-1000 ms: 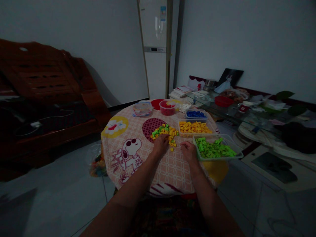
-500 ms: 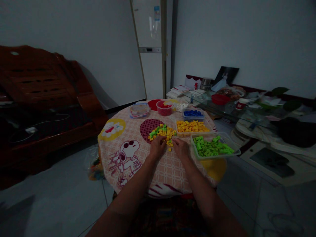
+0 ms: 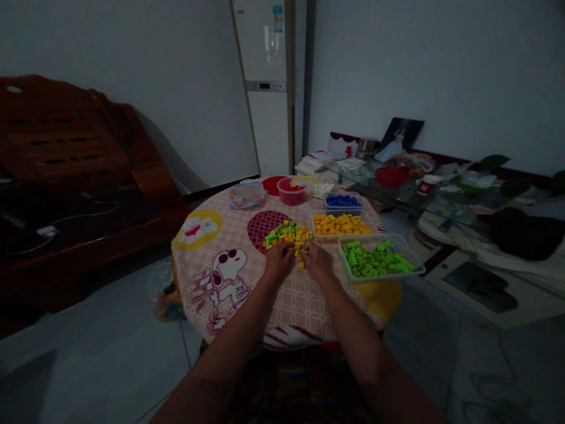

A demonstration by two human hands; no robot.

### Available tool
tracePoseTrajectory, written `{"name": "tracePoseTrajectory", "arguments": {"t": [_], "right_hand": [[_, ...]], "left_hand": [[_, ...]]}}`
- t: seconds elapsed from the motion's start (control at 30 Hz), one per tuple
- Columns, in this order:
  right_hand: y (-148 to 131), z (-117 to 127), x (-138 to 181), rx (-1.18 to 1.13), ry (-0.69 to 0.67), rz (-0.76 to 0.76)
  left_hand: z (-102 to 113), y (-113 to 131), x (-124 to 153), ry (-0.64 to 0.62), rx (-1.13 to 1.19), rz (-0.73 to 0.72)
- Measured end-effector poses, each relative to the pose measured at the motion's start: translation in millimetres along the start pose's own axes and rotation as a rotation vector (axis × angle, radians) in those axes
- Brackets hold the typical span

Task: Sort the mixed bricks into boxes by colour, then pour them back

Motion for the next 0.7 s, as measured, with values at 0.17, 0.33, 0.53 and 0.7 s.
{"name": "tracePoseTrajectory", "arguments": {"t": [0.17,0.33,0.53,0.7], "right_hand": [[-4.3,1.1,-1.8,0.018,-0.024,-0.003],[-1.5,-2.6,-0.4,-0.025,0.035,-0.032],[8.4,-1.9,13.3,-0.215,0.263,-0.047],[17.1,21.9,26.3,-0.295,0.404,-0.12]], "left_hand": [[-0.7,-2.3,-0.3,0.004,0.006,-0.002],[-0.1,-3.2,-0.6,0.001,0.016,-0.011],[0.9,-0.8,-0.5,0.004,0.015,-0.001],[-0.1,-2.5,-0.8,0.0,0.029,0.013]]}}
Point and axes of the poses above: each hand's wrist, its own x-axis away from the middle knuckle, its own z-axis out of the back of the hand, y = z × x, the point moved 2 cm from there along -x, towards the middle knuckle, and after that the axes turned 11 degrees about x, right-handed, at the moved point
